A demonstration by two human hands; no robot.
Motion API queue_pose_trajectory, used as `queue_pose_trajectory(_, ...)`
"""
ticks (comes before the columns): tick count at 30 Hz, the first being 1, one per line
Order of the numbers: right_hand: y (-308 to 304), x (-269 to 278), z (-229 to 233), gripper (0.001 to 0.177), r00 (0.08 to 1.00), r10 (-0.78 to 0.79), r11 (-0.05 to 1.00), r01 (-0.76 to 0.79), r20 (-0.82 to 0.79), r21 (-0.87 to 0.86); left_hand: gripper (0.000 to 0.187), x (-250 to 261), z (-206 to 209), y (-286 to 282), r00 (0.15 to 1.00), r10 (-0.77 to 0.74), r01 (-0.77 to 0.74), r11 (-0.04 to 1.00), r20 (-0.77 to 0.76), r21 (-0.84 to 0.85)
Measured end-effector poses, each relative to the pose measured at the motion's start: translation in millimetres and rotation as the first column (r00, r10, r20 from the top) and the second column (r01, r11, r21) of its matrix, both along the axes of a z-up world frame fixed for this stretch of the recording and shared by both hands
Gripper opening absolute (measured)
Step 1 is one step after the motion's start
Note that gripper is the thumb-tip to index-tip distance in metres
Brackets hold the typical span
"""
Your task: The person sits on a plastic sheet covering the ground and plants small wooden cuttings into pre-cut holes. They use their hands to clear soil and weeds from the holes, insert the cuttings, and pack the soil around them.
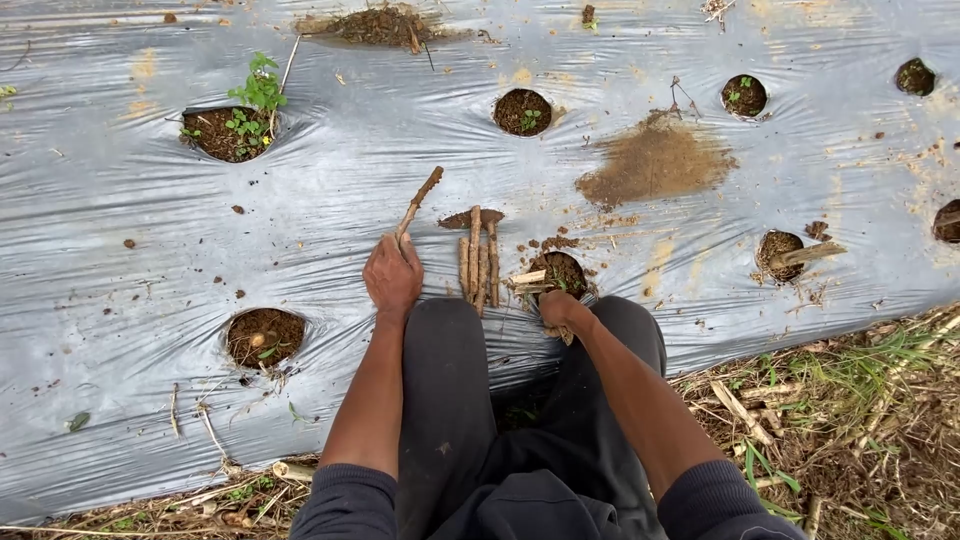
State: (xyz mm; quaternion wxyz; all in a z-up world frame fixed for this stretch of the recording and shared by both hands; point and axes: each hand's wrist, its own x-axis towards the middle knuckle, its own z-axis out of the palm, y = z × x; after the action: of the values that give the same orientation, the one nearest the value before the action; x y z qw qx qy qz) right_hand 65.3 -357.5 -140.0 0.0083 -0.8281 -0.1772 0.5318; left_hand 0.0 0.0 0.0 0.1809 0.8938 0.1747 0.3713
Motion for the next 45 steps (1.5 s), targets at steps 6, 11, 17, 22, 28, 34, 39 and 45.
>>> queue_pose_trajectory(6,-26,4,-68,0.055,0.997,-0.028,0.999,0.026,0.076,0.034,0.023,2,1,0,1.0,-0.005,0.005,1.0,0.008,0.0)
queue_pose_trajectory(11,-18,-14,-14,0.054,0.979,-0.153,0.981,0.134,0.134,0.139,0.025,4,-3,1,1.0,-0.013,0.013,1.0,0.016,0.005)
queue_pose_trajectory(17,-10,-45,28,0.048,0.957,-0.136,0.983,0.098,0.257,0.155,0.025,1,2,3,1.0,-0.019,0.019,1.0,0.006,-0.006)
queue_pose_trajectory(22,-27,-62,48,0.05,0.892,-0.367,0.927,0.327,0.263,0.184,0.027,-8,2,-3,0.998,-0.052,0.052,0.998,-0.019,-0.028)
queue_pose_trajectory(28,4,-36,128,0.05,0.956,-0.147,0.979,0.104,0.255,0.174,0.029,-2,4,3,0.996,-0.023,0.014,0.993,-0.082,-0.115)
queue_pose_trajectory(34,-36,-23,100,0.064,0.663,-0.72,0.568,0.732,-0.203,0.376,0.02,3,50,-11,0.994,-0.084,0.046,0.913,-0.076,-0.405)
queue_pose_trajectory(39,-33,-4,82,0.054,0.765,-0.599,0.691,0.643,-0.235,0.331,0.036,-31,217,-101,0.79,-0.407,0.193,0.875,-0.458,-0.444)
queue_pose_trajectory(45,-34,-37,186,0.055,0.634,-0.651,0.543,0.773,-0.417,0.327,0.03,-75,225,-169,0.467,-0.447,0.245,0.894,-0.763,-0.374)
